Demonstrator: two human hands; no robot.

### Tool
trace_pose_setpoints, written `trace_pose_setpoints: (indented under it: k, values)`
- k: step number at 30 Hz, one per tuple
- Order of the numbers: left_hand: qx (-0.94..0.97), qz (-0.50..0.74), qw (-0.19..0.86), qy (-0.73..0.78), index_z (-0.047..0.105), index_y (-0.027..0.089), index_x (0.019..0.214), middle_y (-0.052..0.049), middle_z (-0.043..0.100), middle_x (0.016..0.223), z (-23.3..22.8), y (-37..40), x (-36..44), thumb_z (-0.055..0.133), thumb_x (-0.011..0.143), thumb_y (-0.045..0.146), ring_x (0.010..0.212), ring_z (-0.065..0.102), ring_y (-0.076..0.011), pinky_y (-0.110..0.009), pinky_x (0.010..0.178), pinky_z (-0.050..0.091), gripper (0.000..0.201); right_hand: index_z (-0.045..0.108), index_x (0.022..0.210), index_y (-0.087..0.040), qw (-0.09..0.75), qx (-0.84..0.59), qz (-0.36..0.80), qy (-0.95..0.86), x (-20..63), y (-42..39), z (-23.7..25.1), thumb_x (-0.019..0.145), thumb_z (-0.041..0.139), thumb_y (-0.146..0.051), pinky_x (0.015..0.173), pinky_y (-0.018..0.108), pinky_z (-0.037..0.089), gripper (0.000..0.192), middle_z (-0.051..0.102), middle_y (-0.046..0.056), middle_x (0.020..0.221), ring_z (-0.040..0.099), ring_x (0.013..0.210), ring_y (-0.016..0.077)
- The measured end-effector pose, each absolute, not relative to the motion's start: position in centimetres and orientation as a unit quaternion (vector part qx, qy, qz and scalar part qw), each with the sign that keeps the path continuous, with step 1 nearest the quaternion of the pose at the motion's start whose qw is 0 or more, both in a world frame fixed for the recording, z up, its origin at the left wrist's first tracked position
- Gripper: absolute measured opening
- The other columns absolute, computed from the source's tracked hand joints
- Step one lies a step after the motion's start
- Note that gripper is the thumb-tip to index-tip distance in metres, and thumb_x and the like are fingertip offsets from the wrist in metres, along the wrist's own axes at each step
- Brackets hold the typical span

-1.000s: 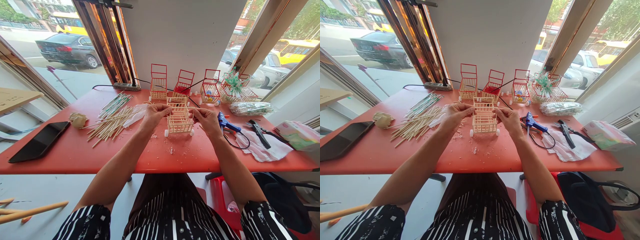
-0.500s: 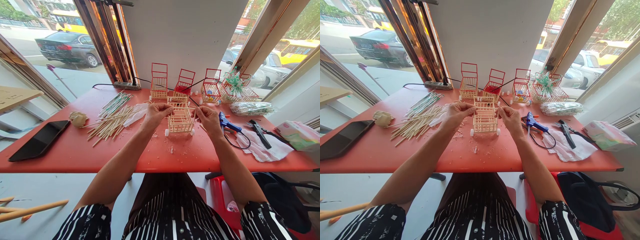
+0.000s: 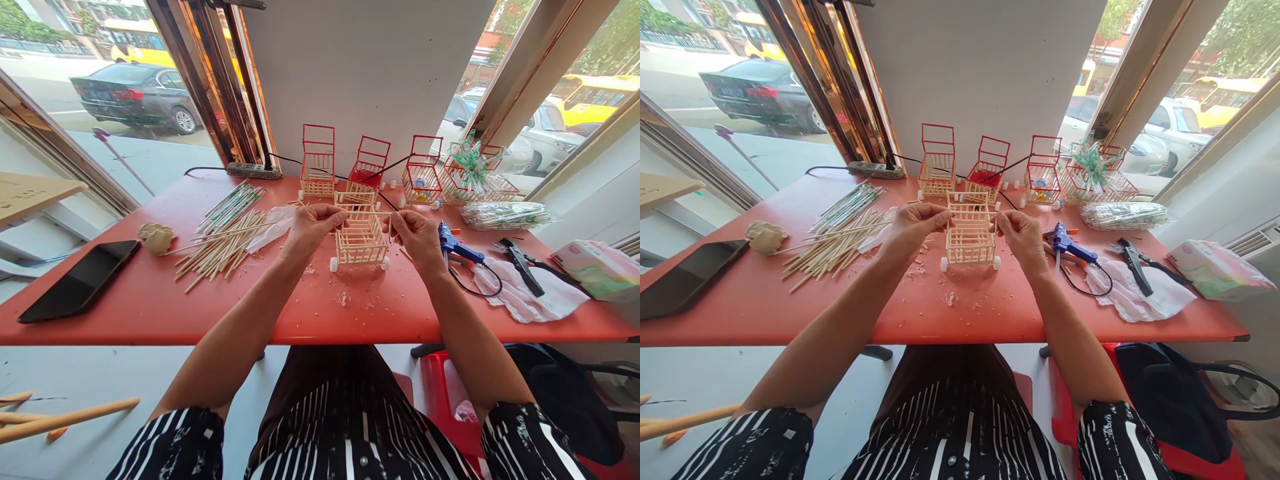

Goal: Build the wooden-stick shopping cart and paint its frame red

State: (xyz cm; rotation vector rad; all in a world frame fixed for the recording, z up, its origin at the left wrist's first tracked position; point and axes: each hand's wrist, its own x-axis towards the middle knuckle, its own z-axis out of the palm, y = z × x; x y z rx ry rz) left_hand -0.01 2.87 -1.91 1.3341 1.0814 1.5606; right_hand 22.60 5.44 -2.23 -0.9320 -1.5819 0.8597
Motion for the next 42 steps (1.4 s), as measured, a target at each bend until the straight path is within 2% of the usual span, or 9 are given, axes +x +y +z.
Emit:
trace_pose_setpoints:
  k: [8, 20, 30, 36, 42]
  values:
    - [0.532, 0.619, 0.396, 0.422, 0.079, 0.017, 0.074, -0.005, 0.076, 0.071, -2.05, 2.91, 0.09, 0.091, 0.066, 0.048, 0.069, 0.066, -0.0160, -0.032, 0.073, 0.056, 0.034, 0.072, 0.079, -0.020, 0.532, -0.388, 0.355, -0.664, 22.46, 5.28, -2.06, 0.081, 0.074, -0.075, 0.053, 0.025, 0.042, 0.056, 0.074, 0.005, 0.077, 0.053, 0.059, 0.0100]
    - [0.542, 0.614, 0.382, 0.428, 0.080, 0.019, 0.072, -0.005, 0.076, 0.070, -2.05, 2.84, 0.21, 0.091, 0.067, 0.049, 0.069, 0.066, -0.0169, -0.032, 0.072, 0.055, 0.033, 0.069, 0.074, -0.020, 0.526, -0.390, 0.366, -0.661, 22.49, 5.33, -2.37, 0.081, 0.075, -0.074, 0.050, 0.025, 0.033, 0.055, 0.069, 0.003, 0.071, 0.045, 0.055, 0.0083]
    - [0.528, 0.591, 0.443, 0.418, 0.076, 0.018, 0.073, -0.008, 0.077, 0.073, -1.90, 3.15, -0.28, 0.083, 0.069, 0.073, 0.072, 0.070, -0.0183, -0.030, 0.068, 0.052, 0.055, 0.069, 0.073, -0.020, 0.548, -0.383, 0.374, -0.642, 22.58, 5.26, -2.03, 0.075, 0.079, -0.077, 0.049, 0.025, 0.035, 0.057, 0.067, 0.002, 0.069, 0.047, 0.055, 0.0086]
    - [0.553, 0.585, 0.409, 0.429, 0.077, 0.017, 0.071, -0.009, 0.077, 0.073, -1.45, 2.69, -0.03, 0.089, 0.070, 0.057, 0.066, 0.062, -0.0161, -0.031, 0.063, 0.046, 0.042, 0.070, 0.075, -0.020, 0.536, -0.396, 0.374, -0.645, 22.34, 5.20, -2.21, 0.074, 0.077, -0.080, 0.050, 0.025, 0.034, 0.060, 0.069, 0.003, 0.070, 0.046, 0.056, 0.0092]
    - [0.546, 0.607, 0.383, 0.432, 0.077, 0.018, 0.069, -0.008, 0.076, 0.070, -1.84, 3.00, -0.23, 0.084, 0.074, 0.050, 0.065, 0.062, -0.0155, -0.029, 0.062, 0.046, 0.033, 0.069, 0.070, -0.021, 0.527, -0.397, 0.402, -0.635, 22.28, 5.11, -2.06, 0.077, 0.068, -0.087, 0.050, 0.026, 0.035, 0.066, 0.070, 0.006, 0.073, 0.052, 0.060, 0.0117]
